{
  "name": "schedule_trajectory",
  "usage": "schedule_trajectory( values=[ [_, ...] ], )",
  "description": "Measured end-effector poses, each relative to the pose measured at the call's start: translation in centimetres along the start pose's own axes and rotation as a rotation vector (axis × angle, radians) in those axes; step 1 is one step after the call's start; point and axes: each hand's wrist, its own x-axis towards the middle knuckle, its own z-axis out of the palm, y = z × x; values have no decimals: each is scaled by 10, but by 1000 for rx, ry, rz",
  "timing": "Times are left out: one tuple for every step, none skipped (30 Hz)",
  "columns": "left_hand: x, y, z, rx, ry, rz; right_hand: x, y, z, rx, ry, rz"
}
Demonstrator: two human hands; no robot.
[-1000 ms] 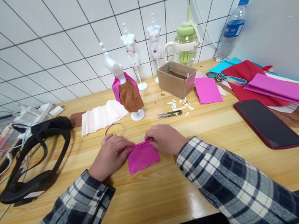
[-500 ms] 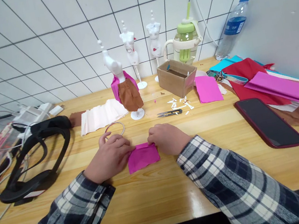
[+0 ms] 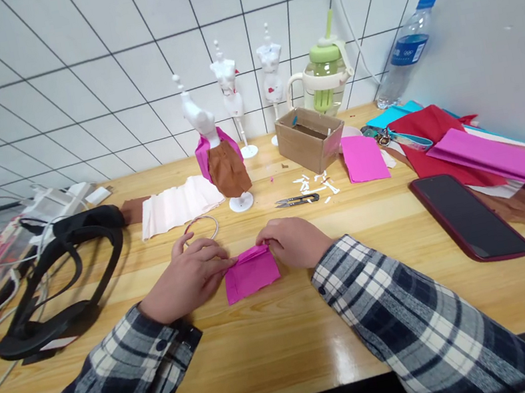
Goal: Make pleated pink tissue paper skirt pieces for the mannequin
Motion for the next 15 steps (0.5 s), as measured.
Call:
schedule_trajectory(
  values=[
    [0,-1,0,-17,-1,-2,0,1,1,20,37,1],
    [0,-2,0,-33,-1,-8,0,2,2,28,72,-2],
    [0,-3,0,-48,4,-17,1,2,2,31,101,-10],
    [0,-4,0,-62,9,-28,1,1,2,33,124,-20],
    [0,-5,1,-74,15,-40,1,0,1,37,145,-28],
    [1,-6,2,-82,25,-54,1,-1,1,43,163,-34],
    [1,-7,3,-86,38,-71,1,-2,1,50,175,-40],
    [1,-8,5,-87,49,-90,1,-2,1,56,184,-45],
    [0,-10,6,-84,66,-112,1,-2,2,60,191,-49],
    [0,-12,7,-78,93,-141,2,-1,3,61,202,-47],
    [-1,-15,6,-68,126,-175,2,0,3,61,215,-42],
    [-3,-18,6,-53,157,-212,2,2,4,63,228,-34],
    [-4,-21,4,-31,183,-254,2,3,5,66,241,-22],
    [-6,-24,3,1,200,-297,3,5,5,69,250,-7],
    [-8,-26,1,40,202,-341,3,6,4,71,254,7]
  ],
)
